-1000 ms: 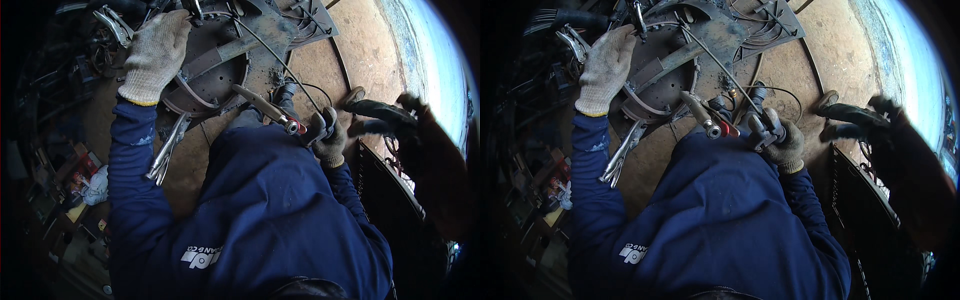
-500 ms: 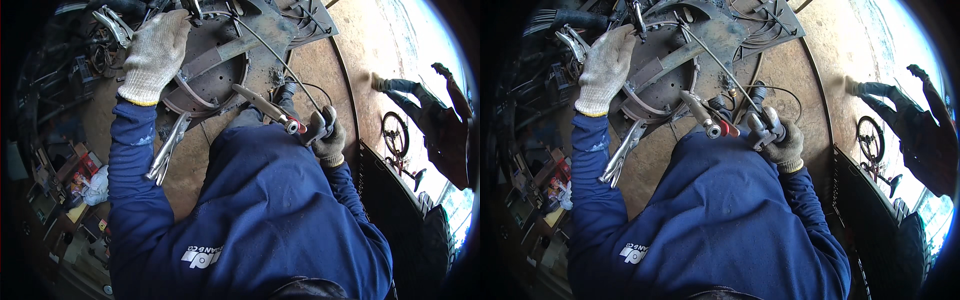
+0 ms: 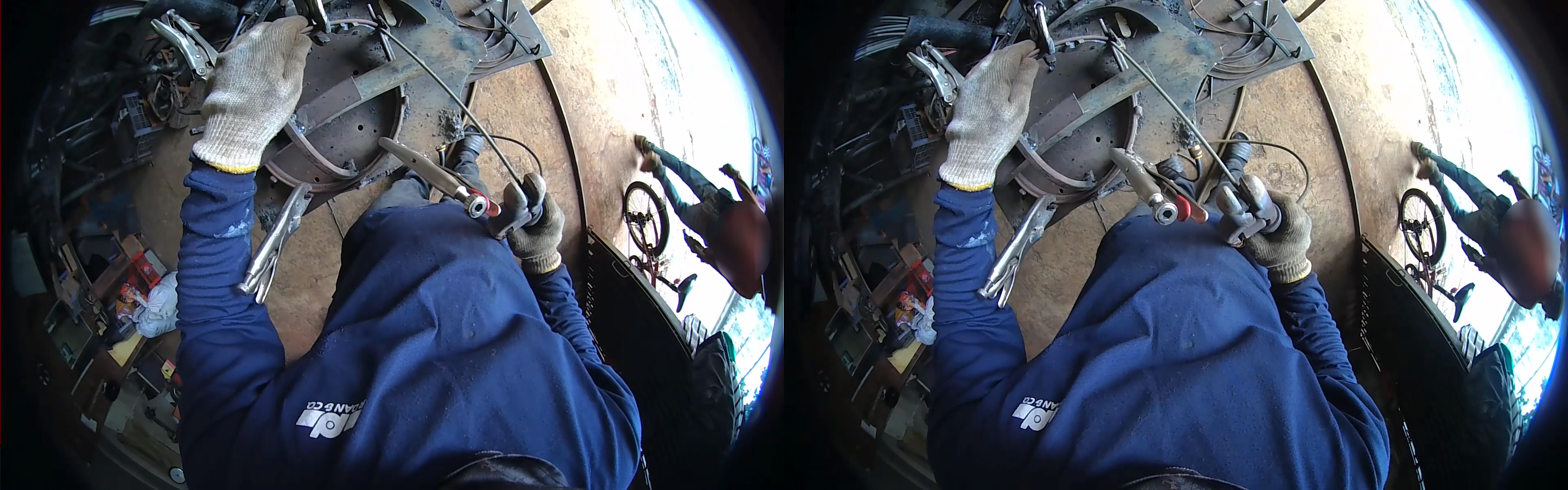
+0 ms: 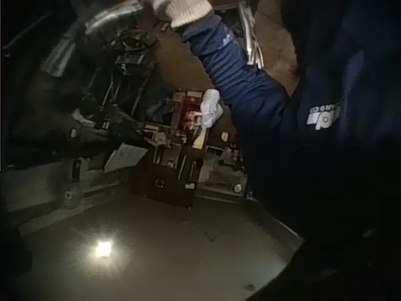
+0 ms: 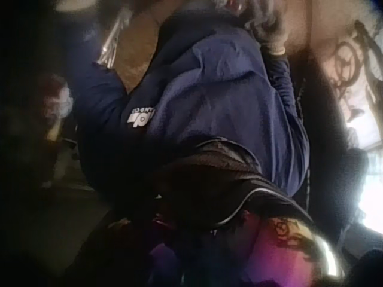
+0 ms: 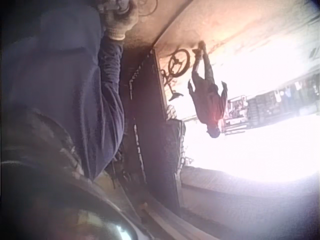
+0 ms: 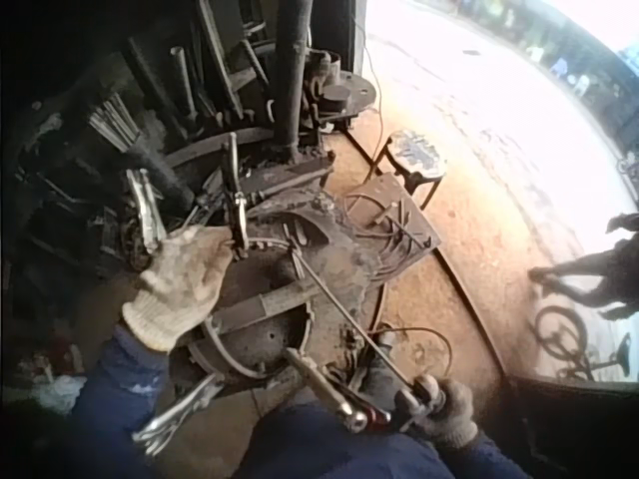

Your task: The person welds metal components together to form a frame, first applying a spot weld with a welding torch and then positioning a thin metal rod against the assembly by hand.

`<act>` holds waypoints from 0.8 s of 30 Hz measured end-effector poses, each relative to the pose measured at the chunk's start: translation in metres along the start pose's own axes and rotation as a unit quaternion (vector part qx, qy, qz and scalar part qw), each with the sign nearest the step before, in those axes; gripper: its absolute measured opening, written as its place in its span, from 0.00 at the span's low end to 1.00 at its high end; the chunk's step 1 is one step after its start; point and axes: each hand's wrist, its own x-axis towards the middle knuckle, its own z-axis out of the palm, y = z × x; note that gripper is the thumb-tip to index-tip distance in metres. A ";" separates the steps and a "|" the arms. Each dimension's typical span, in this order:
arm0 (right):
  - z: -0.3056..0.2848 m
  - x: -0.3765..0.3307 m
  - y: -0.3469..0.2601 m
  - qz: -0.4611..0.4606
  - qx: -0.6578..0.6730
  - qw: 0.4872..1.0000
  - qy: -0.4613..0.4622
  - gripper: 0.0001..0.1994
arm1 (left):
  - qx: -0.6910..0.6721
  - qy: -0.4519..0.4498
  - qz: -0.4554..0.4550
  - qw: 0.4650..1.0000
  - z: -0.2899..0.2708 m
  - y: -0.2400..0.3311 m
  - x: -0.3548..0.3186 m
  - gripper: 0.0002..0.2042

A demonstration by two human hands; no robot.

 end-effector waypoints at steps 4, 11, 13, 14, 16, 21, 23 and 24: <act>-0.003 0.001 -0.006 -0.015 0.003 1.000 -0.026 0.26 | 0.024 0.026 0.063 0.997 0.006 -0.013 -0.004 0.12; 0.000 0.000 -0.010 0.208 0.471 0.856 -0.028 0.23 | 0.063 0.048 0.094 0.992 0.002 -0.007 -0.007 0.11; -0.002 -0.015 0.014 0.103 0.316 0.943 -0.011 0.21 | -0.015 -0.014 0.010 1.000 -0.001 -0.002 0.000 0.12; -0.005 -0.018 0.019 0.034 0.160 0.986 0.014 0.21 | 0.012 -0.025 0.007 1.000 0.001 -0.003 0.000 0.13; -0.012 -0.024 0.024 0.048 0.119 0.992 -0.001 0.20 | 0.004 -0.003 0.003 1.000 0.002 -0.005 -0.003 0.13; -0.015 -0.016 0.006 -0.015 0.071 0.997 -0.010 0.20 | 0.025 0.008 0.019 0.999 0.002 -0.002 -0.001 0.13; -0.010 -0.022 0.016 0.062 0.163 0.984 -0.015 0.22 | 0.019 0.002 0.005 1.000 0.001 0.000 0.000 0.13; -0.010 -0.021 0.014 0.057 0.145 0.988 -0.009 0.23 | 0.014 -0.004 -0.003 1.000 0.001 0.001 0.001 0.13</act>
